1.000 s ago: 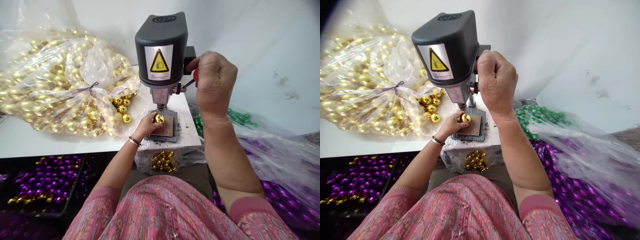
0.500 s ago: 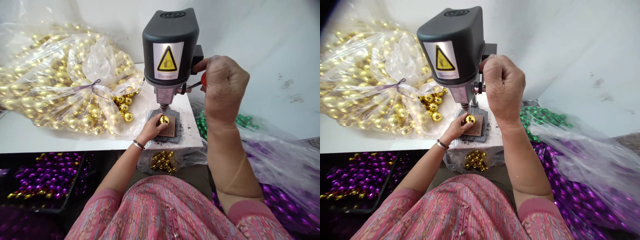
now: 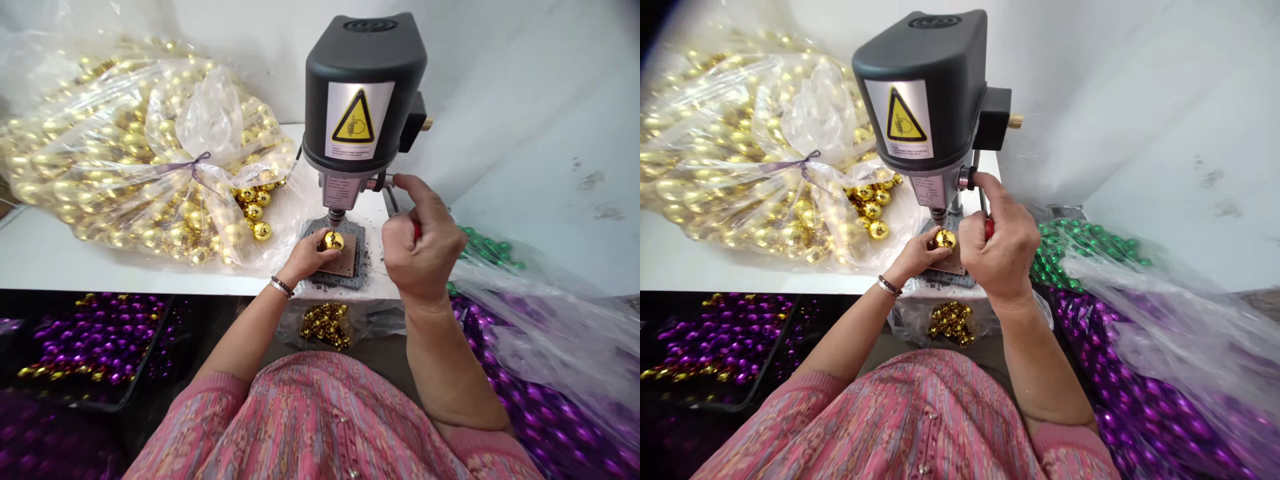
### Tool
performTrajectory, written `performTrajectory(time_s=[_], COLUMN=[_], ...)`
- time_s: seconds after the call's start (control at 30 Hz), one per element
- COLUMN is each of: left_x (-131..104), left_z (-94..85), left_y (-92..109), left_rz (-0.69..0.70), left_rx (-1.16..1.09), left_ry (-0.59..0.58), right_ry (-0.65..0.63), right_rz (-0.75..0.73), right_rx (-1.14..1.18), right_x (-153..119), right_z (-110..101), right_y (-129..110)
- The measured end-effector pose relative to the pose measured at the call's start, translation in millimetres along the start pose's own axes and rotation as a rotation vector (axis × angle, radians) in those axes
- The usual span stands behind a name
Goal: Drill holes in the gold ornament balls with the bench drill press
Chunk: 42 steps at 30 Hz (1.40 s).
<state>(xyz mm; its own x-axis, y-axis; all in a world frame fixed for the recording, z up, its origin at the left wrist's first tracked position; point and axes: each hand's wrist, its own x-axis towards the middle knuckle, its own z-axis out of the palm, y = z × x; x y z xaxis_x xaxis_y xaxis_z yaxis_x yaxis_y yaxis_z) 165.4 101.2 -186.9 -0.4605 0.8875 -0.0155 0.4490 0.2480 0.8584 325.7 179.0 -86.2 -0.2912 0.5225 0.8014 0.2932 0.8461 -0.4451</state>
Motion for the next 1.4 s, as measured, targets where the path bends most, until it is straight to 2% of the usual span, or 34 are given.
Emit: performTrajectory(time_s=[0.1,0.3,0.47,0.67,0.77,0.87,1.0,1.07,1.13,1.23,1.3,1.4], left_x=[-1,0,-1,-4,-4,-4,-4,-8,-15,-27,-31,-24], left_z=[-0.7,-0.6,-1.5,-3.6,-3.7,-2.7,-1.1,-3.1,-9.0,-25.0,-38.6,-59.6], left_y=[2,0,-1,2,2,1,-2,-3,-5,-10,-15,-28], left_rz=[-0.011,0.004,0.02,0.041,0.028,0.005,-0.025,-0.006,0.057,0.133,0.116,-0.029], left_rx=[-0.006,-0.004,-0.017,-0.039,-0.029,-0.019,-0.048,-0.07,-0.075,-0.064,-0.064,0.046], left_ry=[0.0,0.003,-0.022,-0.04,-0.031,-0.015,-0.014,-0.025,-0.068,-0.168,-0.107,0.245], right_ry=[0.044,0.12,0.182,0.194,0.216,0.236,0.207,0.178,0.165,0.174,0.191,0.211], right_rz=[-0.051,-0.159,-0.191,-0.189,-0.196,-0.096,0.123,0.176,0.198,0.209,0.201,0.189], right_rx=[-0.115,-0.143,-0.091,-0.052,0.04,0.168,0.293,0.333,0.353,0.372,0.379,0.379], right_x=[-6,-18,-24,-33,-37,-26,16,35,46,47,43,40], right_z=[5,15,23,32,36,30,11,5,2,2,4,6], right_y=[4,17,25,34,35,24,-1,-10,-14,-15,-15,-14])
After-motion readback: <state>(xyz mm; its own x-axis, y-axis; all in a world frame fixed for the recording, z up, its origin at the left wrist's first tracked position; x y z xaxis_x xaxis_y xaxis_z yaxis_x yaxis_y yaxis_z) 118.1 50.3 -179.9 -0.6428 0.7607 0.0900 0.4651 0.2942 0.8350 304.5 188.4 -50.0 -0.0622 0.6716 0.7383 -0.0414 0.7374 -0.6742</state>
